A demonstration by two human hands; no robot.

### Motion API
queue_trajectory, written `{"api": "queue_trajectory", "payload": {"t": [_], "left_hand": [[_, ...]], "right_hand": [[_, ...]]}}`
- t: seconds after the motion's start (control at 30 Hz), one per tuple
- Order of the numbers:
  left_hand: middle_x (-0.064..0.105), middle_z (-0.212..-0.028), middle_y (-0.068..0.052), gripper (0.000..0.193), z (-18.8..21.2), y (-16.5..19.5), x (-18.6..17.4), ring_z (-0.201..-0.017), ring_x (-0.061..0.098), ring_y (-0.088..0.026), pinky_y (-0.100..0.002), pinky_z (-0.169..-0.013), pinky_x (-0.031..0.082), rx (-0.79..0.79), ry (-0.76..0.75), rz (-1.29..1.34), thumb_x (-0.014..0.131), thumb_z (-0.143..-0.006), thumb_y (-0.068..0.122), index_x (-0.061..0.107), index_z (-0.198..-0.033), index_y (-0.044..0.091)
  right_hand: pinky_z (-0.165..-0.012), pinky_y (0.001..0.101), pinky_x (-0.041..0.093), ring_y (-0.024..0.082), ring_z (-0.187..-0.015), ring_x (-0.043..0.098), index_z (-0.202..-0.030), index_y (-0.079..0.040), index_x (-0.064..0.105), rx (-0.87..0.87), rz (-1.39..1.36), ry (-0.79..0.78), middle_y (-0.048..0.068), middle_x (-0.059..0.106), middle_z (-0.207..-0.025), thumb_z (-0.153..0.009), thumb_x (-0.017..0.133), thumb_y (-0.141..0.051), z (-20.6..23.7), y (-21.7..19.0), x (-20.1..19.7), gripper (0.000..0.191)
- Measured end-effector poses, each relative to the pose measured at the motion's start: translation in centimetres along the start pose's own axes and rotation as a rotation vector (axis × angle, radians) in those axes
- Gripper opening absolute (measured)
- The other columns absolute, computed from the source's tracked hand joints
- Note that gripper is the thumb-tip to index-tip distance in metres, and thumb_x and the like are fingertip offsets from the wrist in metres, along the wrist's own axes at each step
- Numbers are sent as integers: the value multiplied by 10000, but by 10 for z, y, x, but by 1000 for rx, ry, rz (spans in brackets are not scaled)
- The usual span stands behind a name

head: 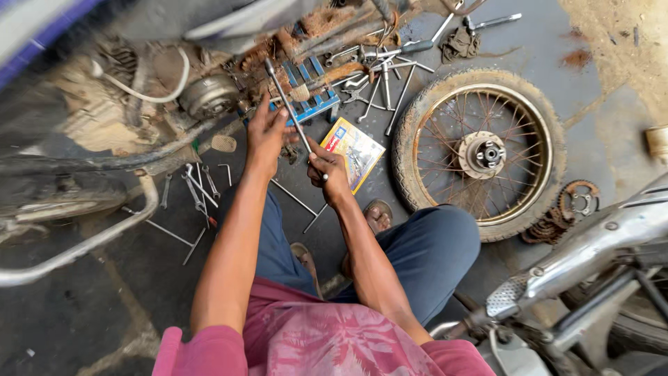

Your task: The person sits on the floor and uses a T-handle wrench to tighten a bolt on the motorcycle's engine area. They then use a rag to wipe the engine casing and surrounding parts.

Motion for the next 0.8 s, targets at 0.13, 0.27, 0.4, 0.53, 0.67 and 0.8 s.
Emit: {"api": "queue_trajectory", "payload": {"t": [0.13, 0.27, 0.4, 0.53, 0.67, 0.8], "left_hand": [[694, -1039, -97, 708, -7, -12, 1, -715, 704, -128, -266, -556, 572, 173, -58, -112, 637, -1005, 21, 312, -1627, 114], [648, -973, -43, 654, -5, -3, -7, -703, 658, -109, -274, -553, 570, 355, -16, -111, 630, -1011, -30, 380, -1602, 94], [642, -879, -20, 658, -14, -5, -13, -646, 635, -102, -262, -511, 543, 312, -39, -162, 621, -973, -50, 416, -1581, 96], [632, -838, -28, 644, -25, -14, -25, -627, 621, -106, -254, -506, 522, 307, -17, -163, 641, -974, -49, 452, -1575, 85], [654, -854, -10, 657, -39, -39, -30, -625, 636, -86, -250, -485, 548, 262, -18, -136, 632, -945, -42, 421, -1556, 75], [661, -841, -14, 655, -41, -59, -34, -606, 626, -80, -255, -477, 544, 298, 29, -151, 629, -946, -26, 410, -1558, 63]], "right_hand": [[-463, 263, 238, 77, -515, 319, -1533, -19, 502, -92, 106, -48, -55, 352, -637, -1005, 565, -103, -8, 15, -8, 539], [-469, 273, 260, 92, -517, 337, -1522, -2, 517, -137, 150, -46, -25, 386, -631, -987, 558, -80, -7, 21, -8, 542], [-460, 273, 250, 98, -518, 352, -1514, 26, 517, -98, 92, 39, -30, 387, -633, -984, 555, -67, -9, 34, -10, 540], [-413, 265, 224, 83, -445, 297, -1509, 18, 498, -94, 43, 48, -31, 350, -567, -960, 533, -76, -18, 50, -13, 558], [-407, 271, 232, 102, -417, 293, -1506, 33, 488, -108, -36, 1, -19, 353, -539, -950, 555, -95, -28, 62, -28, 574], [-420, 294, 264, 128, -429, 315, -1507, 54, 489, -96, -50, -18, 0, 379, -552, -935, 574, -116, -30, 74, -52, 603]]}}
Point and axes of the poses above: each hand's wrist, its own z-axis away from the middle knuckle, its own x-axis out of the palm, y = z × x, the point moved 9 cm from there along -z, towards the middle knuckle
